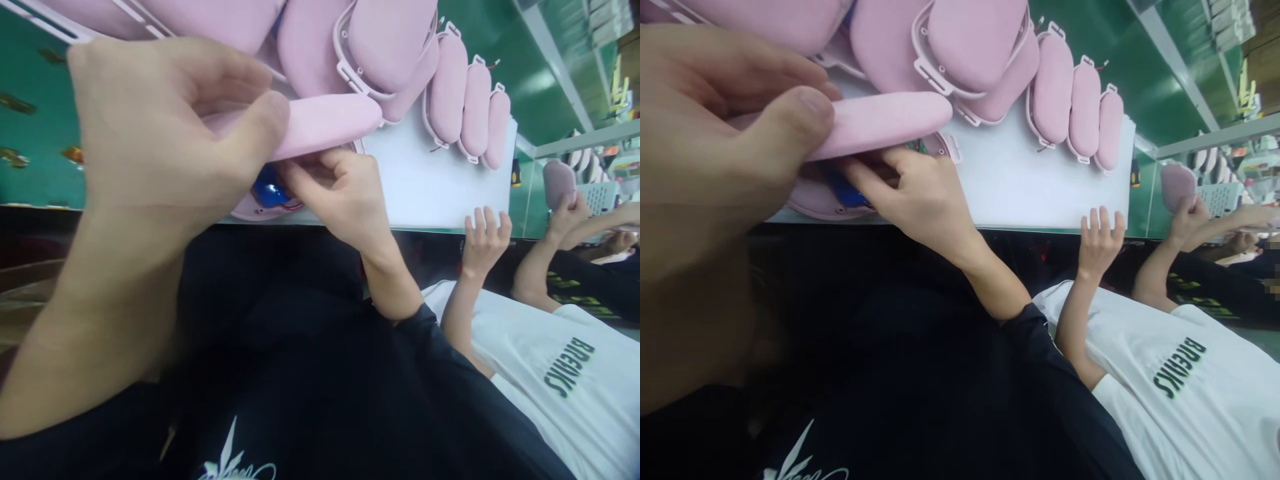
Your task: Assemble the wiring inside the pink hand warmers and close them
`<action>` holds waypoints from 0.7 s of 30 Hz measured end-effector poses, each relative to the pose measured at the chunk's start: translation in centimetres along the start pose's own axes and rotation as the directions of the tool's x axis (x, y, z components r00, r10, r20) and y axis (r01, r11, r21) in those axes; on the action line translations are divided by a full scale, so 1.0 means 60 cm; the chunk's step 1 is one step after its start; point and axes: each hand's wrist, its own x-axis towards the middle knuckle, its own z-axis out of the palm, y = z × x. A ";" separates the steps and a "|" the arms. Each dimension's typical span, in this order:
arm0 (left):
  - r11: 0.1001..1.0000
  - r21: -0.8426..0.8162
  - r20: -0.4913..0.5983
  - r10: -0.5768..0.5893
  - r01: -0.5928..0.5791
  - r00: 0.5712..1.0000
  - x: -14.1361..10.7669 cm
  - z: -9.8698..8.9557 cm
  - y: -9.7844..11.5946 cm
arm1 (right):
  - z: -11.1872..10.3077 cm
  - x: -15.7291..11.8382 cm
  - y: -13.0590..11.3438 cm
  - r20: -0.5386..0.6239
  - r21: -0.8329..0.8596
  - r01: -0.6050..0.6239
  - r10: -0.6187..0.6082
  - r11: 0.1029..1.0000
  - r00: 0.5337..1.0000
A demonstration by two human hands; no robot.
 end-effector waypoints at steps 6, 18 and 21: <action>0.988 -0.153 0.006 -0.008 0.009 1.000 0.005 -0.002 0.007 | -0.061 0.025 0.070 -0.033 -0.240 0.318 -0.336 0.917 0.941; 0.994 -0.099 0.045 -0.040 0.044 0.998 0.010 0.007 0.006 | -0.067 0.062 0.129 0.058 -0.299 0.231 -0.224 0.926 0.973; 0.995 -0.092 0.078 -0.040 0.047 0.996 0.005 -0.001 0.016 | -0.066 0.064 0.128 0.037 -0.325 0.256 -0.258 0.910 0.966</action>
